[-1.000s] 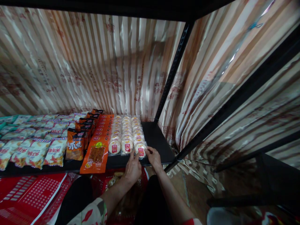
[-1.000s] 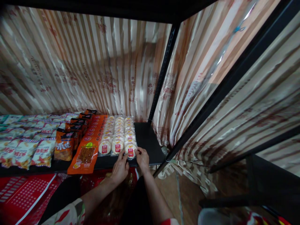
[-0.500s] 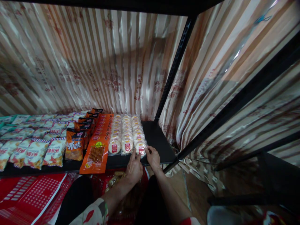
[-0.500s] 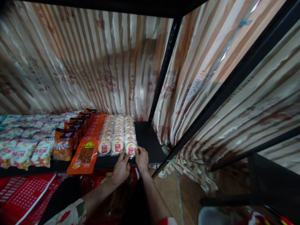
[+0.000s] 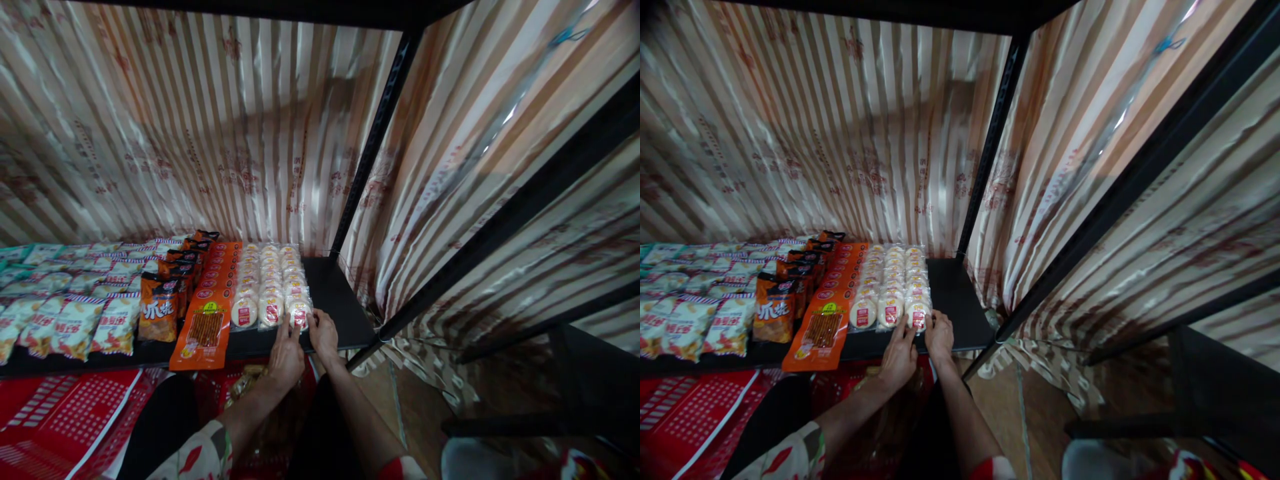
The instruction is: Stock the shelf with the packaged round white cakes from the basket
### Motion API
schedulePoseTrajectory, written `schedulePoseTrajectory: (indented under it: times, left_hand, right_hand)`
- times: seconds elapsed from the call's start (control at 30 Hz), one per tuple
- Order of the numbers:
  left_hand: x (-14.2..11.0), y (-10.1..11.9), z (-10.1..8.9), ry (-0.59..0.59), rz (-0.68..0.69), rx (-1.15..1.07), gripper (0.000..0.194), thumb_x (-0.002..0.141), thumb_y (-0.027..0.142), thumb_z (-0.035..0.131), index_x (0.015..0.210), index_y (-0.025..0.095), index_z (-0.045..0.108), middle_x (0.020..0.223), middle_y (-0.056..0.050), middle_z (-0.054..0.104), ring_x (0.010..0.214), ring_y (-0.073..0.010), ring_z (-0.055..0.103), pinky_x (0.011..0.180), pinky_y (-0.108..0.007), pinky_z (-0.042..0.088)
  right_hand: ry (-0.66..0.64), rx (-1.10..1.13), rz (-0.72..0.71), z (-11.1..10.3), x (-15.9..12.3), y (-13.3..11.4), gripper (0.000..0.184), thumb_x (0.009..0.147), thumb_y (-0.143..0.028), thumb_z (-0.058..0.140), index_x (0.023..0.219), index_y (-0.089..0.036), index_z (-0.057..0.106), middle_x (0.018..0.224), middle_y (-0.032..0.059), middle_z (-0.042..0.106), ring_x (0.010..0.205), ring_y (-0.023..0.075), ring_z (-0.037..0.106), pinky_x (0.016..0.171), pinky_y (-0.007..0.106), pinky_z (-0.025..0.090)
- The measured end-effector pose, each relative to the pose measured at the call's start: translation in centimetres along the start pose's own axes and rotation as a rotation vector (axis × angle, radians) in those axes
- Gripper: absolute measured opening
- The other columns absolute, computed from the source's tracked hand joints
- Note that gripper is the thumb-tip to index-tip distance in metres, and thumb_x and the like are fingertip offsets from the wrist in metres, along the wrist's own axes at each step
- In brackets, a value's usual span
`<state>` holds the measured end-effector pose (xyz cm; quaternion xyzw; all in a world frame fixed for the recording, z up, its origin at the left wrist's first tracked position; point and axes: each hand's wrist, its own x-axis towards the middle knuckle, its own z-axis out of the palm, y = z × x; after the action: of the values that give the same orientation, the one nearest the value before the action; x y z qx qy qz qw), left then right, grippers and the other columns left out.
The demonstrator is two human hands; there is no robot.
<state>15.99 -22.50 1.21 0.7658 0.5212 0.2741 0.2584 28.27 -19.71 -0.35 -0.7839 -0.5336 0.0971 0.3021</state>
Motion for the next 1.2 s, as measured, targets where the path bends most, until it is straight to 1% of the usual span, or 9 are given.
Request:
schedulePoseTrajectory:
  times: [0.1,0.27,0.53,0.67,0.77,0.87,0.97,1.1,1.2]
  left_hand:
    - [0.0,0.1,-0.2,-0.038,0.018,0.056,0.055,0.07,0.007,0.04,0.124,0.007,0.049,0.142,-0.013,0.032,0.13,-0.0266,0.031,0.107,-0.036,0.03]
    - [-0.2,0.4,-0.5,-0.116,0.028,0.154,0.056,0.072,0.007,0.037,0.127,0.008,0.044,0.143,-0.011,0.029,0.13,-0.0239,0.029,0.106,-0.035,0.031]
    - [0.0,0.5,-0.6,-0.128,0.056,0.212,0.056,0.073,0.01,0.039,0.128,0.006,0.042,0.143,-0.012,0.03,0.131,-0.0249,0.027,0.11,-0.035,0.023]
    - [-0.2,0.3,-0.5,-0.138,0.068,0.218,0.056,0.074,0.011,0.039,0.129,0.007,0.041,0.142,-0.012,0.032,0.133,-0.025,0.023,0.11,-0.037,0.022]
    - [-0.4,0.1,-0.4,-0.135,0.069,0.215,0.053,0.075,0.011,0.038,0.128,0.006,0.042,0.141,-0.013,0.033,0.133,-0.0254,0.022,0.11,-0.038,0.023]
    - [-0.8,-0.1,-0.1,-0.089,0.108,0.196,0.05,0.076,0.011,0.039,0.125,0.007,0.046,0.139,-0.013,0.036,0.132,-0.0259,0.024,0.109,-0.038,0.026]
    - [-1.7,-0.3,0.0,-0.035,0.174,0.16,0.039,0.079,0.013,0.039,0.115,0.012,0.055,0.131,-0.011,0.045,0.126,-0.0233,0.033,0.105,-0.037,0.032]
    - [-4.2,-1.2,0.0,-0.05,0.232,0.104,0.025,0.083,0.016,0.039,0.098,0.017,0.06,0.107,-0.006,0.058,0.105,-0.0168,0.048,0.092,-0.03,0.043]
    - [-6.4,-3.0,0.2,-0.113,0.187,0.11,0.021,0.083,0.02,0.041,0.089,0.018,0.061,0.096,-0.006,0.061,0.093,-0.0172,0.051,0.086,-0.032,0.045]
  right_hand:
    - [0.017,-0.012,0.011,0.2,0.0,-0.2,0.034,0.084,-0.032,0.037,0.098,-0.015,0.063,0.091,0.0104,0.066,0.088,0.0204,0.057,0.078,0.027,0.04]
    - [0.033,0.038,0.025,0.3,-0.1,-0.2,0.036,0.084,-0.033,0.037,0.1,-0.014,0.062,0.092,0.0101,0.065,0.088,0.0199,0.057,0.078,0.027,0.04]
    - [0.028,0.097,0.035,0.2,0.0,-0.2,0.037,0.082,-0.035,0.037,0.099,-0.013,0.062,0.093,0.011,0.064,0.088,0.0216,0.056,0.081,0.03,0.041]
    - [0.086,0.166,0.05,0.6,-0.2,0.1,0.041,0.081,-0.038,0.037,0.101,-0.011,0.061,0.091,0.0121,0.063,0.085,0.022,0.056,0.079,0.032,0.042]
    - [0.178,0.248,0.051,0.8,-0.8,0.4,0.045,0.08,-0.041,0.038,0.106,-0.009,0.057,0.099,0.0154,0.06,0.088,0.0223,0.055,0.078,0.033,0.043]
    - [0.287,0.292,0.044,0.8,-1.9,0.3,0.046,0.082,-0.041,0.035,0.107,-0.009,0.055,0.107,0.0177,0.056,0.097,0.0238,0.051,0.082,0.036,0.042]
    - [0.359,0.313,0.02,0.6,-3.8,-0.2,0.043,0.084,-0.039,0.032,0.103,-0.01,0.055,0.105,0.0165,0.056,0.101,0.0239,0.048,0.09,0.039,0.037]
    - [0.337,0.412,0.008,1.1,-7.2,-1.4,0.036,0.085,-0.037,0.033,0.1,-0.013,0.054,0.101,0.0134,0.056,0.099,0.0212,0.05,0.091,0.037,0.037]
    - [0.284,0.462,0.022,2.5,-10.0,-2.0,0.033,0.085,-0.035,0.032,0.098,-0.014,0.054,0.099,0.0122,0.057,0.096,0.0201,0.052,0.089,0.035,0.039]
